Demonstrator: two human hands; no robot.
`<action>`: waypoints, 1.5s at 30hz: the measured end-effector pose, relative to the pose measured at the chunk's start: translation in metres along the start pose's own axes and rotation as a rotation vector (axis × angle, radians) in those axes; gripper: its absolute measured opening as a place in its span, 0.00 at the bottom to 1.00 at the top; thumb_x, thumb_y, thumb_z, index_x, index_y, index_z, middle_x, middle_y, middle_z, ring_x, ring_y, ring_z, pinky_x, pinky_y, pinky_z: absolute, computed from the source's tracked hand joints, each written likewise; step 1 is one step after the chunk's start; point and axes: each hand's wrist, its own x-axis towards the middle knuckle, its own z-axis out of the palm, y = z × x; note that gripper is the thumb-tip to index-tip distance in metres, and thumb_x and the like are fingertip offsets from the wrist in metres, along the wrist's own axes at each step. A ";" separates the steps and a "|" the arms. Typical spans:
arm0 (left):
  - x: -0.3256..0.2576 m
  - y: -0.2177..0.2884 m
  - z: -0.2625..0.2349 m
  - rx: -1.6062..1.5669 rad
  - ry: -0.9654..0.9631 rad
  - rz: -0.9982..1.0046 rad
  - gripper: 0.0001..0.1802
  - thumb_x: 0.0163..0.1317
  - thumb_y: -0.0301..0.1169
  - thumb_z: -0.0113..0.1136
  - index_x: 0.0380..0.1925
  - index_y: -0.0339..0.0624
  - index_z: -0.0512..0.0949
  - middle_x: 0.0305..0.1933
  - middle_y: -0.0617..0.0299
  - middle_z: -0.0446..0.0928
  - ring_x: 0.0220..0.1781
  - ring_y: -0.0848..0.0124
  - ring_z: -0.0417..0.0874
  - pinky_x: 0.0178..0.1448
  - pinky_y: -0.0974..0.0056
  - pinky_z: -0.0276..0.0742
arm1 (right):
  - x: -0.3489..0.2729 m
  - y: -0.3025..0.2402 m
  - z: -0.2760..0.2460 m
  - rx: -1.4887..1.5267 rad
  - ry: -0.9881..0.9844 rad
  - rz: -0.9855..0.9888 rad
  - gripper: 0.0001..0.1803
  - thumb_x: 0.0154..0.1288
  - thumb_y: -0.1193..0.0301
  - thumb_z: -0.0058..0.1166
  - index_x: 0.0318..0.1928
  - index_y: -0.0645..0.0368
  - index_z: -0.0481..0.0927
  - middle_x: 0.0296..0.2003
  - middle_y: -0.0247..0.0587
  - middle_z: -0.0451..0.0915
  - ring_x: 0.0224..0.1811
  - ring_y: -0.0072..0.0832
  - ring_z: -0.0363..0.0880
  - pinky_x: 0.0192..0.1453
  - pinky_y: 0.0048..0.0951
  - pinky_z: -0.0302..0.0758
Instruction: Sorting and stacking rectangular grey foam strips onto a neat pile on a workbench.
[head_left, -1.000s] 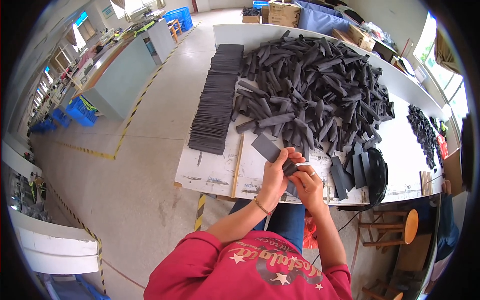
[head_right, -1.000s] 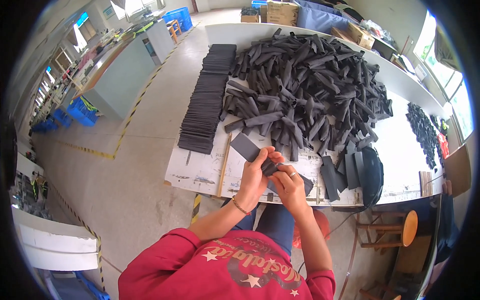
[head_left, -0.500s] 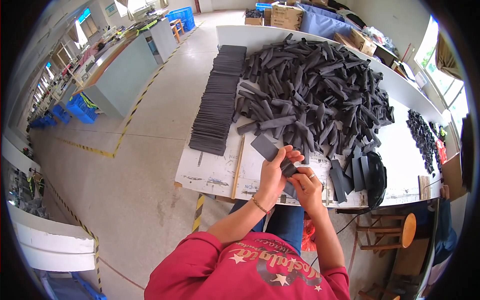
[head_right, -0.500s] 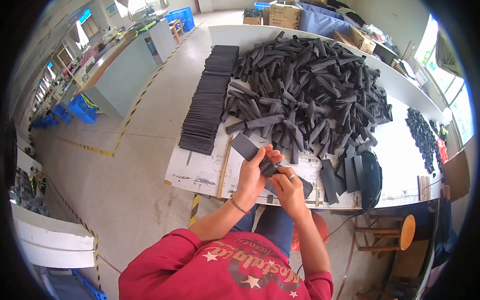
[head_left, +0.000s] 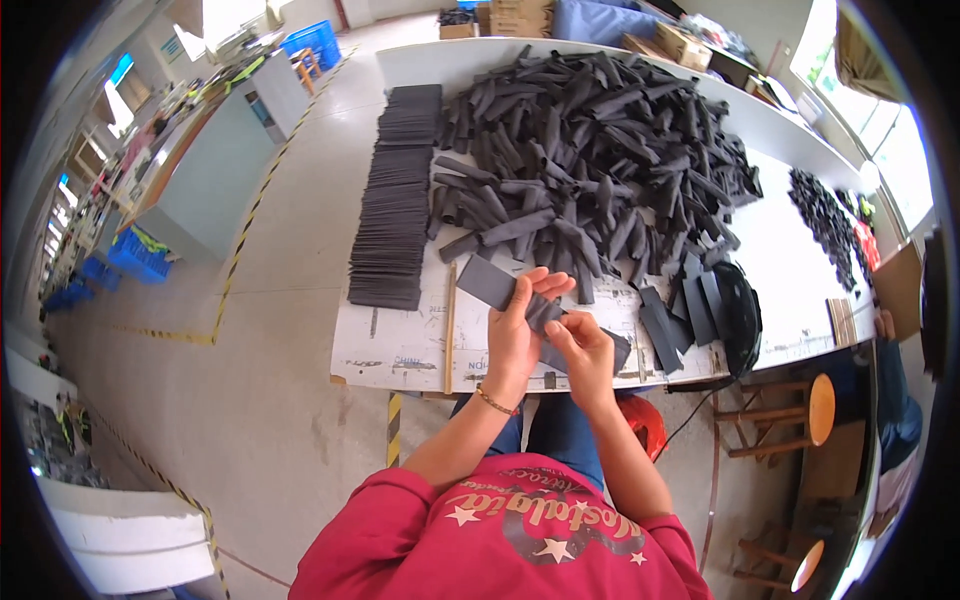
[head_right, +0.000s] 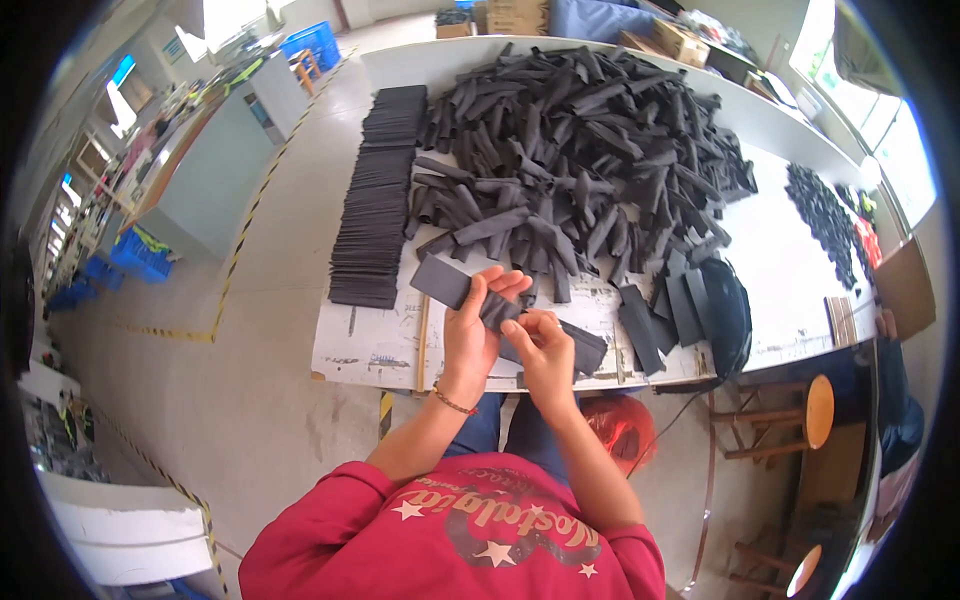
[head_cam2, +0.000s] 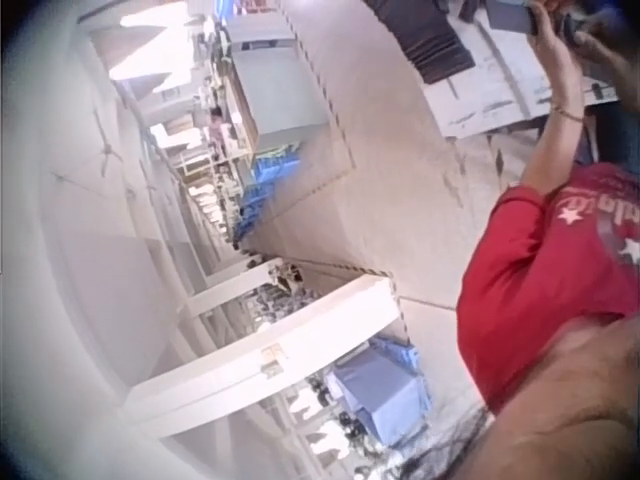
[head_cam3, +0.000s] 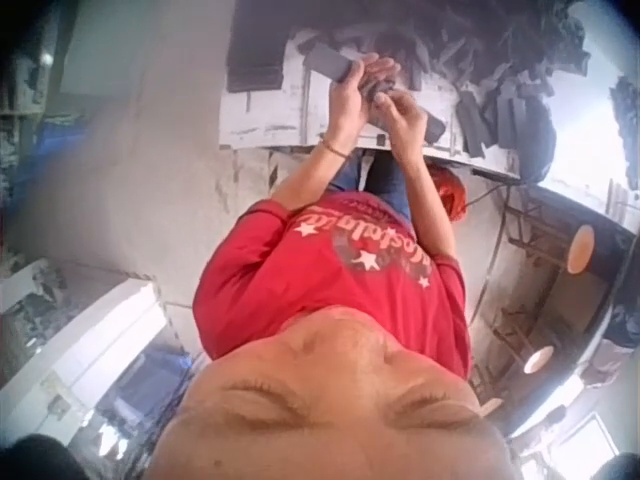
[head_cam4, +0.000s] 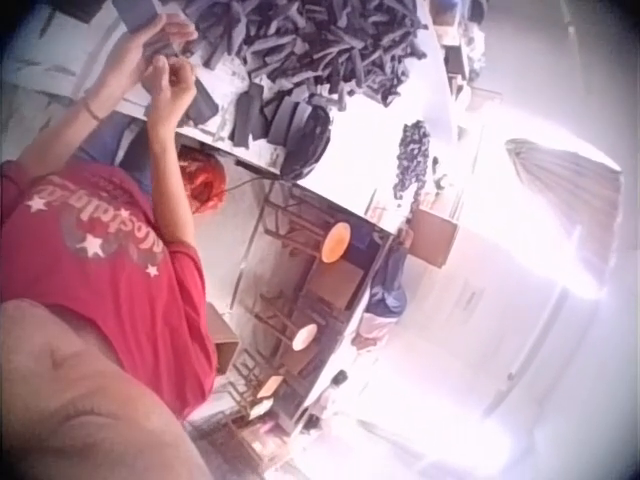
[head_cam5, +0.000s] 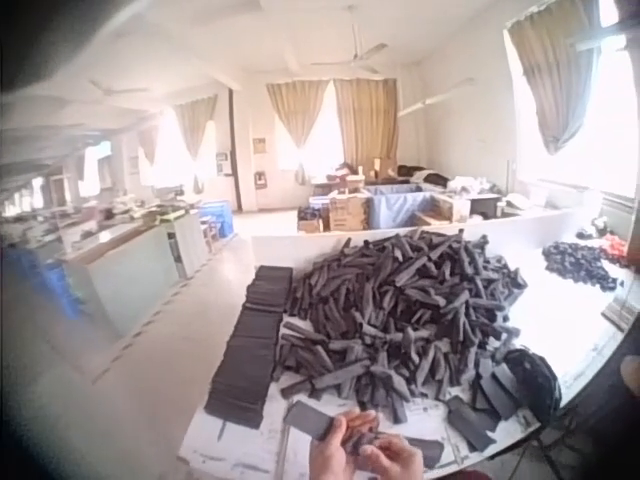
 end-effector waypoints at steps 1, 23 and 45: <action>0.000 0.001 0.001 0.023 0.010 0.031 0.19 0.73 0.39 0.49 0.50 0.32 0.74 0.49 0.46 0.80 0.55 0.53 0.81 0.61 0.54 0.74 | -0.001 0.001 0.002 0.003 0.019 0.002 0.09 0.62 0.74 0.63 0.31 0.68 0.78 0.46 0.36 0.74 0.35 0.19 0.75 0.43 0.21 0.72; 0.001 0.005 -0.003 0.016 -0.167 0.020 0.15 0.71 0.37 0.52 0.46 0.36 0.77 0.50 0.47 0.81 0.67 0.54 0.71 0.74 0.52 0.62 | -0.001 -0.028 -0.007 0.172 -0.001 0.086 0.11 0.66 0.72 0.59 0.44 0.67 0.77 0.31 0.35 0.81 0.32 0.20 0.78 0.39 0.23 0.76; -0.003 0.003 -0.031 0.046 0.098 -0.069 0.21 0.64 0.43 0.63 0.49 0.41 0.74 0.47 0.60 0.80 0.49 0.67 0.81 0.52 0.59 0.80 | 0.003 -0.020 -0.040 -0.607 0.161 -0.789 0.13 0.49 0.89 0.55 0.35 0.61 0.79 0.36 0.44 0.80 0.38 0.39 0.81 0.41 0.32 0.77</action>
